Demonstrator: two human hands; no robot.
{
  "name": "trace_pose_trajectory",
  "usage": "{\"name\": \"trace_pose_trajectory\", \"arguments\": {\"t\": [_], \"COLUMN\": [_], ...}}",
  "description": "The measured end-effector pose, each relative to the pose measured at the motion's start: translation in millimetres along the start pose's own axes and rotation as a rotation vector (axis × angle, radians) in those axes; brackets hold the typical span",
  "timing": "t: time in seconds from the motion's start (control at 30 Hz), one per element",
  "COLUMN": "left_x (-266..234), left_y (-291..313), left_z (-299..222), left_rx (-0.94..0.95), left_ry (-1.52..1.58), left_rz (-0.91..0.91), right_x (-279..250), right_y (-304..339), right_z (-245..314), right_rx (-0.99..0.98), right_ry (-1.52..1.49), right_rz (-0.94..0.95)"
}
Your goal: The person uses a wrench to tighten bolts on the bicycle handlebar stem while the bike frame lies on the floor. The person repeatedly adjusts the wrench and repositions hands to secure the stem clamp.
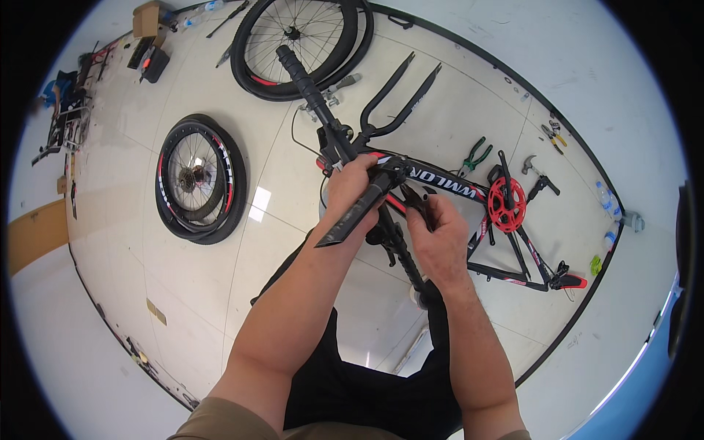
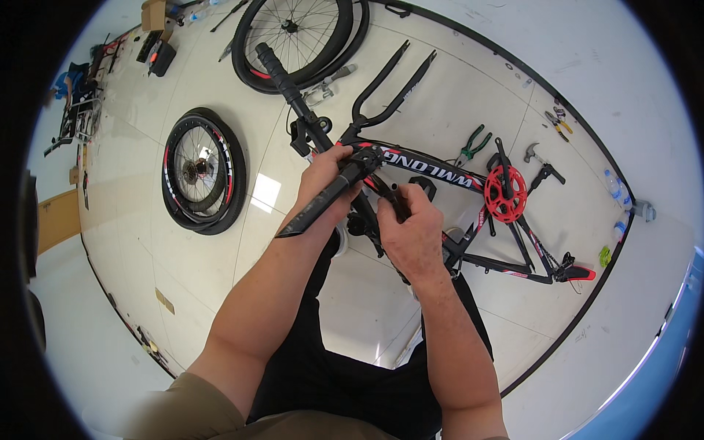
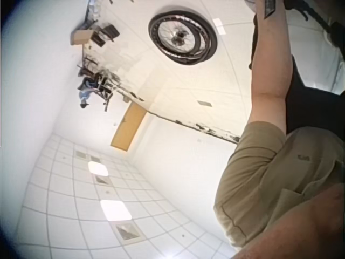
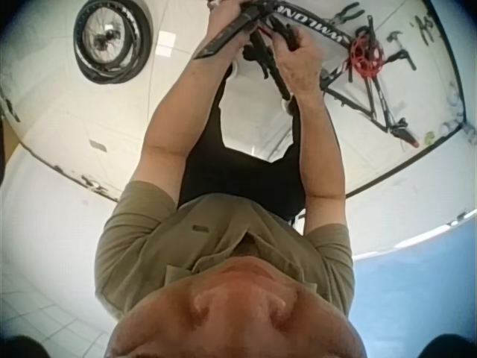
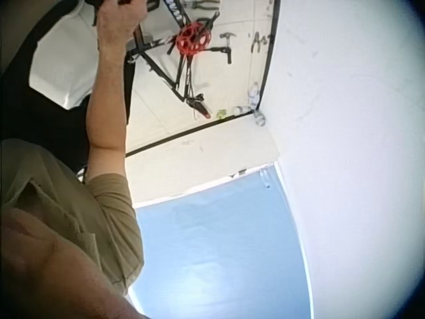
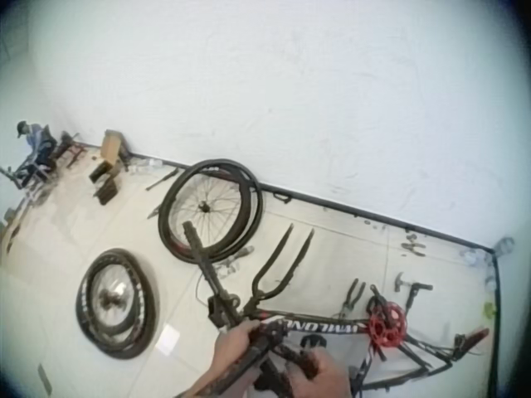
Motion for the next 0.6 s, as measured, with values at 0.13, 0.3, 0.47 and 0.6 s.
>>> {"name": "trace_pose_trajectory", "arguments": {"t": [0.13, 0.3, 0.47, 0.6], "left_x": [-1, -2, -3, -2], "left_y": [-3, -5, -7, -6], "left_z": [0, 1, 1, 0], "left_rx": [0.005, 0.004, -0.001, 0.005], "left_ry": [0.018, 0.013, 0.011, 0.016], "left_rz": [0.009, 0.006, 0.021, 0.019], "right_x": [2, 3, 4, 5], "right_y": [1, 4, 4, 4], "right_z": [-2, -10, -12, -11], "right_rx": [0.000, 0.055, 0.070, 0.083], "right_ry": [-0.013, -0.028, -0.091, -0.112], "right_rz": [0.019, -0.003, -0.020, -0.024]}}
Point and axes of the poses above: each hand's wrist, its own y-axis away from the middle knuckle, its own x-axis out of the palm, z = x × y, the point moved 9 cm from there along -y, towards the middle knuckle, and after that the axes turned 12 degrees about -x, right-handed, at the moved point
